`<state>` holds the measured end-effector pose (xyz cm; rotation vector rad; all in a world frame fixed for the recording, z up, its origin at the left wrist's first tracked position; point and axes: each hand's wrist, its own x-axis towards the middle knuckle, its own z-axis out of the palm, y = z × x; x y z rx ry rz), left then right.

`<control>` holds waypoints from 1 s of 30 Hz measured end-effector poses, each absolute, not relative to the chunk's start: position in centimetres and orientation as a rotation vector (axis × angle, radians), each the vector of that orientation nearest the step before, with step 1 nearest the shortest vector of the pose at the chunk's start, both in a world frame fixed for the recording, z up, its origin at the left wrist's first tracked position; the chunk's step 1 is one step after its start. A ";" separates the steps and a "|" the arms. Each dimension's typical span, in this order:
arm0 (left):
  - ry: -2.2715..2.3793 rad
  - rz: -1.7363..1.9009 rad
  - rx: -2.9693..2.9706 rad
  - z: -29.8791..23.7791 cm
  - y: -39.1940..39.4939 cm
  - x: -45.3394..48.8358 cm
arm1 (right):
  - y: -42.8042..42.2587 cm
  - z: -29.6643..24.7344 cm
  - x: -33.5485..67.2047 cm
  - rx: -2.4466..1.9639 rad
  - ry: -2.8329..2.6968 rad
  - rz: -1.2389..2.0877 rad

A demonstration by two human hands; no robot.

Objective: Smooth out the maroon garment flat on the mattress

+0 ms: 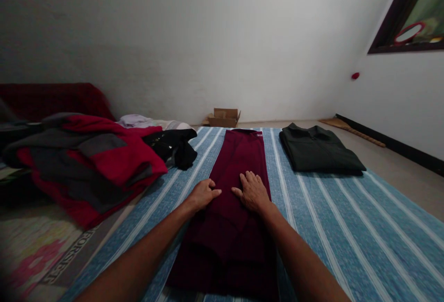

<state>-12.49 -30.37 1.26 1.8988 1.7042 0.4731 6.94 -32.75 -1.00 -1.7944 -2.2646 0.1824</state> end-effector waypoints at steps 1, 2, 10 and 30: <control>1.679 0.469 1.853 1.4 -30.6 -12.8 | -33.3 -0.7 6.6 -1.766 -2.272 0.189; 1.645 0.464 1.813 1.5 -30.9 -13.1 | -33.9 -0.4 6.3 -1.724 -2.286 0.199; 1.484 0.504 1.567 1.8 -32.4 -13.6 | -36.1 -1.1 4.2 -1.675 -2.311 0.385; 1.489 0.863 2.408 1.8 -36.2 -14.8 | -47.7 -3.7 1.7 -1.100 -2.250 -0.619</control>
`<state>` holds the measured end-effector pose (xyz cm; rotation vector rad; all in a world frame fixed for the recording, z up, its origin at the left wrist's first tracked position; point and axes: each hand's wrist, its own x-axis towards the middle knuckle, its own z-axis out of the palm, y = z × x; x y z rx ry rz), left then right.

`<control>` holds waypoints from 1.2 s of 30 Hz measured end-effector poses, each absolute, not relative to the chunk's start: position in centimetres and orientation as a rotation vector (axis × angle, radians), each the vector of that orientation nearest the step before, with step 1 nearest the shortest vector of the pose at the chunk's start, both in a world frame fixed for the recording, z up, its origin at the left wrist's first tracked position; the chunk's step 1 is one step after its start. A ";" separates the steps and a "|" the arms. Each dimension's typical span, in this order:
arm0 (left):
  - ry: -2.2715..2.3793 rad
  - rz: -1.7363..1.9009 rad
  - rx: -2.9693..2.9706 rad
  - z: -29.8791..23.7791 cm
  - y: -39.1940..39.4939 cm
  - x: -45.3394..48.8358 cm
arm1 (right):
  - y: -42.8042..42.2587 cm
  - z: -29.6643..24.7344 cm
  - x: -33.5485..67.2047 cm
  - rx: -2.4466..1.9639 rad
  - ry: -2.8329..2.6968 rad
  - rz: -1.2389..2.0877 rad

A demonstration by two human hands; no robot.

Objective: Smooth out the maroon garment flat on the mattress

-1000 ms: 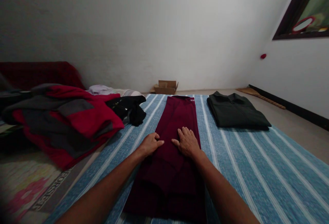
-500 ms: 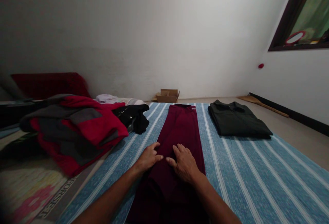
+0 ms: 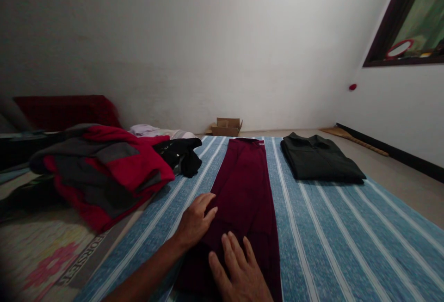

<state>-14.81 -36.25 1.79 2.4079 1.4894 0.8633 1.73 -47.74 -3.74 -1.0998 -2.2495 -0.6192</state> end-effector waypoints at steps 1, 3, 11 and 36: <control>1.378 0.841 2.465 1.9 -36.5 -14.9 | -47.9 -4.1 1.4 -1.109 -2.225 -0.678; 1.195 0.688 2.510 1.9 -36.8 -14.9 | -48.2 -4.6 0.7 -1.142 -2.188 -0.735; 1.118 0.357 2.450 1.5 -36.4 -15.1 | -48.7 -4.6 -1.3 -1.255 -2.167 -0.754; 1.059 0.318 2.395 3.0 -35.8 -14.1 | -47.1 -1.6 1.2 -1.320 -2.431 -0.635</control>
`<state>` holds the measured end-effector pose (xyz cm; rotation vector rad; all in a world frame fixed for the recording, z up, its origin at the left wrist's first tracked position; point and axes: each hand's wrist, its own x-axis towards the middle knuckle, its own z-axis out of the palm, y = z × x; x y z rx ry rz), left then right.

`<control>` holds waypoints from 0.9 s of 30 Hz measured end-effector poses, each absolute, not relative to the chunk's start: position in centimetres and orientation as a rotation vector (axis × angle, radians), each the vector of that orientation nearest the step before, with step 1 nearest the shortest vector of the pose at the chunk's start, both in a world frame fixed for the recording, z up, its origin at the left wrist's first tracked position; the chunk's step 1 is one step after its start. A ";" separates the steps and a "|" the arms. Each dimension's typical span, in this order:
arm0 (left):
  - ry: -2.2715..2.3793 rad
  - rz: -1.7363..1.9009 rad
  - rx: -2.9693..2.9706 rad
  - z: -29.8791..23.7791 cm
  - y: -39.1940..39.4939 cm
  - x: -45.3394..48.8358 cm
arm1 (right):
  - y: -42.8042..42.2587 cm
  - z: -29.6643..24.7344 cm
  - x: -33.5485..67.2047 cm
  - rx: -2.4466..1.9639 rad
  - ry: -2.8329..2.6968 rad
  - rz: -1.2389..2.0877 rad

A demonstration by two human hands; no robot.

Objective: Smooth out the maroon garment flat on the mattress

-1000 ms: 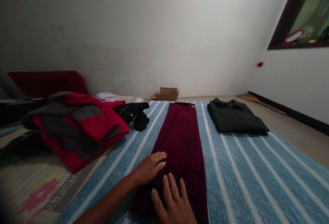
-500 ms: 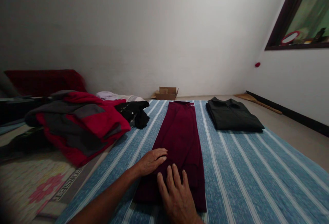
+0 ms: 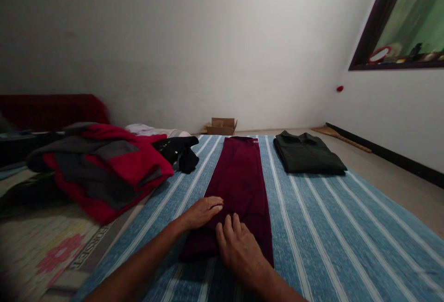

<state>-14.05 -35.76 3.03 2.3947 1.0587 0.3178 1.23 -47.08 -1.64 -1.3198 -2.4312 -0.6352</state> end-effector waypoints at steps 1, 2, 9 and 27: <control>1.044 0.299 2.404 3.3 -35.6 -14.0 | -46.8 -1.0 1.4 -1.307 -2.461 -0.627; 1.030 0.275 2.413 3.7 -35.5 -13.9 | -46.6 -0.2 1.6 -1.297 -2.486 -0.611; 0.973 0.290 2.416 6.2 -33.4 -13.3 | -45.5 5.6 2.6 -1.326 -2.598 -0.335; 0.535 0.189 2.328 3.0 -35.0 -6.6 | -54.3 6.8 8.2 -0.944 -2.494 -0.806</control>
